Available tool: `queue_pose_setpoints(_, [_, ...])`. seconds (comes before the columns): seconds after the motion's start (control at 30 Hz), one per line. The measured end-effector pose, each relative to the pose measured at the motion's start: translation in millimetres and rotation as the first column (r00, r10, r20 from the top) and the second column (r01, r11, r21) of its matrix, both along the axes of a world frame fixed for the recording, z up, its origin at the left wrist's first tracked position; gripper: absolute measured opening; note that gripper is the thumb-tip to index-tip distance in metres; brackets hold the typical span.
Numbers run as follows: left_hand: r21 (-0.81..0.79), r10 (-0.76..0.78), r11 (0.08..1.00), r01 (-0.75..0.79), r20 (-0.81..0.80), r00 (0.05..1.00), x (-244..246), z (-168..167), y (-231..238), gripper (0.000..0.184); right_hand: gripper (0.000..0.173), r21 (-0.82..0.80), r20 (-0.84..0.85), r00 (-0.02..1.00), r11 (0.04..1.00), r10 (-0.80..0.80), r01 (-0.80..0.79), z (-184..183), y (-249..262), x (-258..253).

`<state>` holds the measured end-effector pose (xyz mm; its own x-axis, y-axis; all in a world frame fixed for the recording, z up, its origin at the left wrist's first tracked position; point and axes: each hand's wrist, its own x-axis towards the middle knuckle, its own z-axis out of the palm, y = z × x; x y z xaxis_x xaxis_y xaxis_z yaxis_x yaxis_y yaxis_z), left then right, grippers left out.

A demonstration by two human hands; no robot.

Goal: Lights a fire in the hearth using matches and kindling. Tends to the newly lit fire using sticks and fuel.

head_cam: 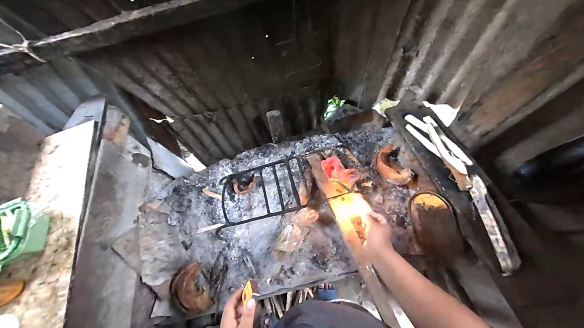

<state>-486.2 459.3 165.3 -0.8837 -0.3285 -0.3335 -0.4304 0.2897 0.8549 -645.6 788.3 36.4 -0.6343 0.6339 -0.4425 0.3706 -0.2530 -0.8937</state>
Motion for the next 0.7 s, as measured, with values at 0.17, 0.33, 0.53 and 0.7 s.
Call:
queue_pose_setpoints(0.17, [-0.020, 0.102, 0.995, -0.101, 0.105, 0.989, 42, -17, -26, 0.051, 0.036, -0.084, 0.193, 0.979, 0.994, -0.057, 0.074, -3, -28, -33])
queue_pose_setpoints(0.33, [0.013, 0.218, 0.975, -0.220, 0.110, 0.970, 62, -12, -41, 0.054, 0.033, 0.017, 0.235, 0.970, 0.998, -0.060, 0.058, -8, -43, -56])
queue_pose_setpoints(0.53, [-0.058, 0.342, 0.939, -0.339, 0.061, 0.938, 89, -17, -72, 0.055, 0.029, 0.154, 0.210, 0.976, 0.988, -0.061, 0.029, -23, -45, -64])
queue_pose_setpoints(0.7, [-0.227, 0.324, 0.929, -0.291, 0.122, 0.938, 125, -49, -98, 0.051, 0.027, 0.323, 0.235, 0.971, 0.939, 0.039, -0.116, -28, -44, -67])
